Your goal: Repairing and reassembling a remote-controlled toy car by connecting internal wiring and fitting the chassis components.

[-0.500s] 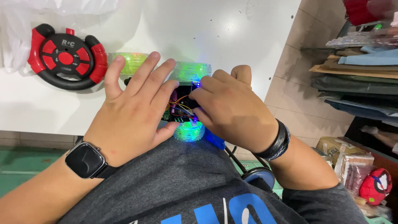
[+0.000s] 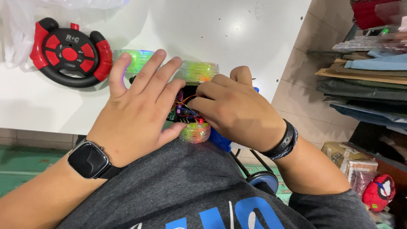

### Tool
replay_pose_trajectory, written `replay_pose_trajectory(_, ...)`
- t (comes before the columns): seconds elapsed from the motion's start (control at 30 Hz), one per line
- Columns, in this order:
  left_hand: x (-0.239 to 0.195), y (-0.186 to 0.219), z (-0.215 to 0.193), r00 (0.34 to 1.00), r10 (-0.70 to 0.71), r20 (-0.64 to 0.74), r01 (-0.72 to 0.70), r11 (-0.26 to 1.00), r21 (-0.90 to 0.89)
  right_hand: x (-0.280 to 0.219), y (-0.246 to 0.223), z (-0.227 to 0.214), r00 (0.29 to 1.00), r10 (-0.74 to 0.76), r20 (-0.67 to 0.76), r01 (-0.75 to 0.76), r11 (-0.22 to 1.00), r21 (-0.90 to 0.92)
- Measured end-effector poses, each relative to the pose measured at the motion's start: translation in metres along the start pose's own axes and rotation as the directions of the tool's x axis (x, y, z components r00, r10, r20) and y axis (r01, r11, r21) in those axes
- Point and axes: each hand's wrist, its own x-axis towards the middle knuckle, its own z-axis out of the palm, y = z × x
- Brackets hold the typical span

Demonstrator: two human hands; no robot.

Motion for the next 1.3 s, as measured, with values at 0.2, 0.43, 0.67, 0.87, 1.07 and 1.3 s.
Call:
replay_pose_trajectory(0.2, -0.0019, 0.0003, 0.0024, 1.0, -0.005, -0.019, 0.005, 1.0, -0.006, 0.0005, 0.0008, 0.0004, 0.999, -0.01, -0.03, 0.011, 1.0, 0.017)
replay_pose_trajectory(0.43, -0.0027, 0.0004, 0.0043, 1.0, -0.022, -0.005, 0.022, 1.0, -0.006, 0.0005, 0.0018, -0.0009, 1.0, -0.015, -0.011, 0.015, 1.0, 0.008)
replay_pose_trajectory(0.67, -0.0019, 0.0007, 0.0035, 0.999, -0.033, -0.001, 0.033, 0.999, 0.036, 0.002, 0.0025, -0.004, 1.0, 0.013, 0.023, -0.015, 0.996, 0.09)
replay_pose_trajectory(0.87, -0.0031, -0.0005, 0.006, 0.999, -0.033, -0.006, 0.033, 0.999, 0.018, 0.0002, 0.0015, -0.0003, 0.999, 0.028, 0.026, -0.028, 0.999, 0.027)
replay_pose_trajectory(1.07, -0.0027, -0.0013, 0.0056, 0.999, -0.03, -0.01, 0.03, 0.999, 0.011, 0.0011, -0.0042, -0.0003, 0.997, 0.073, 0.021, -0.073, 0.997, -0.009)
replay_pose_trajectory(1.3, -0.0015, -0.0001, 0.0035, 1.0, -0.026, -0.002, 0.026, 1.0, 0.014, 0.0019, -0.0036, 0.0011, 0.997, 0.08, 0.008, -0.08, 0.995, 0.059)
